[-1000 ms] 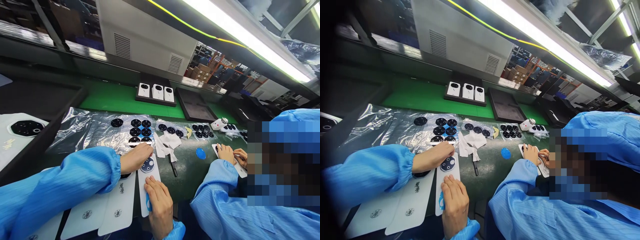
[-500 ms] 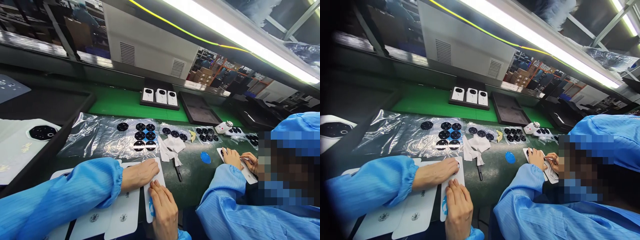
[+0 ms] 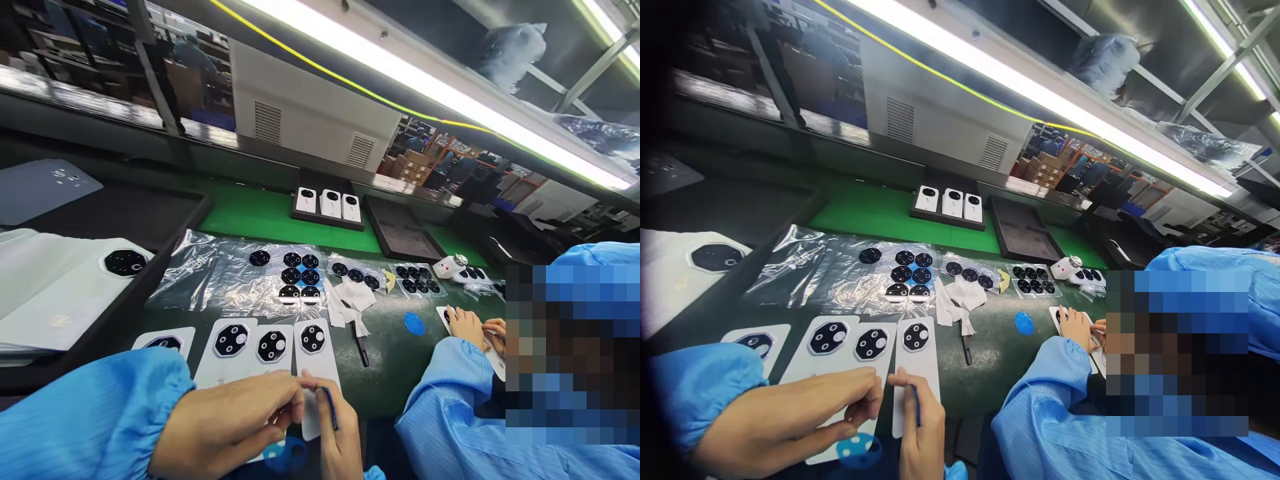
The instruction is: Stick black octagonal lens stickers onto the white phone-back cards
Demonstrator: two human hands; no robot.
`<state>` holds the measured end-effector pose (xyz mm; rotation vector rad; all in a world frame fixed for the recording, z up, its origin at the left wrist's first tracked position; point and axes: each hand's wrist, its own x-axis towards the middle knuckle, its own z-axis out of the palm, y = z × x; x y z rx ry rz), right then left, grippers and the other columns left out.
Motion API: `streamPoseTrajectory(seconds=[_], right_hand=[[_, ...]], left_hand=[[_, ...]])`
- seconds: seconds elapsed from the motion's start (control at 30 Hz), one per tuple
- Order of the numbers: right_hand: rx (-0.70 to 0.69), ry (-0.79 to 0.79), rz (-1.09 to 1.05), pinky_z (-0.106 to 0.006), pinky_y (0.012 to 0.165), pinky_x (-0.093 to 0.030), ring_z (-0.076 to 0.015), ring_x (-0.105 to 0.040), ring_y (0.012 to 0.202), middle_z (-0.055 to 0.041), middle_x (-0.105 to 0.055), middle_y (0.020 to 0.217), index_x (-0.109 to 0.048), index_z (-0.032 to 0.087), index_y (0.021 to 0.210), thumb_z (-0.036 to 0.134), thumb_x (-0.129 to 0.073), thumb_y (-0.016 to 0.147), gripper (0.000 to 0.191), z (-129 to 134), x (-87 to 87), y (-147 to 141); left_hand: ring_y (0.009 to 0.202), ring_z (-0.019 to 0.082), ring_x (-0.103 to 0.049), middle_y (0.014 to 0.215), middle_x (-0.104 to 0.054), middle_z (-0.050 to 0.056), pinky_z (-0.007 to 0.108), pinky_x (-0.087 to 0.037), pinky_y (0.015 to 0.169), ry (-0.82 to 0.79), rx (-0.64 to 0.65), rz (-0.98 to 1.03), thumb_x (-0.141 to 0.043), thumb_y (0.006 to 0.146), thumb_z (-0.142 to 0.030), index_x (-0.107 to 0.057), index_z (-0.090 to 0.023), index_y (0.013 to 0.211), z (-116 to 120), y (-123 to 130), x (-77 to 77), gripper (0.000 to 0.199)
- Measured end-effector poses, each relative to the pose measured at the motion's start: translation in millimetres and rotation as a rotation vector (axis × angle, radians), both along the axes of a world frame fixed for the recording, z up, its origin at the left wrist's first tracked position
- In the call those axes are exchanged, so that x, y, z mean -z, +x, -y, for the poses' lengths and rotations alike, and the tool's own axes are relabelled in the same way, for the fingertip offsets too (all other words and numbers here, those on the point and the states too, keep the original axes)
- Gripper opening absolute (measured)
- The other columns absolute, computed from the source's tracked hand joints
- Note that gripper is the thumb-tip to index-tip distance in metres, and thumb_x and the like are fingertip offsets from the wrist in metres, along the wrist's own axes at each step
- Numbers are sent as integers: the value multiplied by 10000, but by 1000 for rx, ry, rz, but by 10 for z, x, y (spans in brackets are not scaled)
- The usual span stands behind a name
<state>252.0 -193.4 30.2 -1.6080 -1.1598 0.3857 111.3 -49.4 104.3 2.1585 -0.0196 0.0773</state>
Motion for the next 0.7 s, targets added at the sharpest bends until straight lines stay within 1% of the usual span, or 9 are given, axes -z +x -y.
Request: streamPoseTrajectory(seconds=[0.07,0.13,0.2,0.3,0.4,0.47,0.6,0.63,0.7], right_hand=[[-34,-92,-336,-266,805,-533,-185,-680,900,-42,-729,953,-702,221,1005,478,-416,959,387,8,18,-140],[-3,-156,-584,-283,805,-524,-205,-658,919,-55,-714,941,-693,204,1014,605,-509,871,464,2,71,-281],[27,-188,-759,-298,790,-522,-221,-643,952,-75,-698,942,-665,187,1031,657,-571,801,532,-41,136,-404],[-128,-146,-902,-306,623,-517,-210,-653,755,-74,-659,760,-609,162,991,752,-483,783,638,-197,177,-551],[-375,-92,-878,-258,457,-415,-141,-525,475,8,-540,551,-545,175,923,845,-415,723,712,-386,66,-639],[-475,-145,-765,-229,434,-343,-91,-416,416,43,-479,514,-522,190,841,869,-456,668,704,-474,-80,-660],[-548,-249,-617,-223,456,-276,-62,-347,436,64,-401,482,-481,197,616,822,-574,629,632,-554,-343,-671],[-545,-252,-616,-223,452,-276,-63,-339,437,69,-395,483,-501,195,624,796,-609,626,611,-566,-375,-679],[-515,-257,-569,-226,467,-341,-77,-379,458,62,-459,545,-586,190,761,733,-642,666,553,-586,-394,-699]], left_hand=[[692,110,-531,862,-549,-25,178,-435,643,13,-63,48,-379,903,-156,-459,-243,967,12,-48,37,134],[701,111,-551,876,-555,-14,181,-446,648,58,-143,116,-336,922,-157,-459,-233,966,17,-82,74,151],[732,121,-568,875,-564,-1,189,-456,660,137,-208,169,-313,925,-137,-462,-220,949,6,-124,87,172],[777,136,-576,873,-575,8,199,-466,687,248,-252,204,-329,919,-101,-473,-207,933,-40,-217,73,179],[813,144,-569,909,-582,19,208,-472,718,299,-269,233,-334,933,-93,-487,-206,959,-94,-319,87,192],[863,157,-557,944,-583,31,221,-469,754,331,-283,284,-322,933,-71,-491,-205,1033,-120,-375,127,237],[832,170,-516,901,-555,31,236,-445,718,446,-286,391,-336,891,-7,-479,-222,1211,-147,-452,213,411],[792,172,-502,862,-541,27,237,-431,679,481,-287,400,-356,885,-12,-503,-226,1194,-150,-469,226,405],[730,173,-478,801,-520,22,248,-398,626,549,-312,423,-388,888,-41,-563,-219,1106,-158,-501,241,332]])
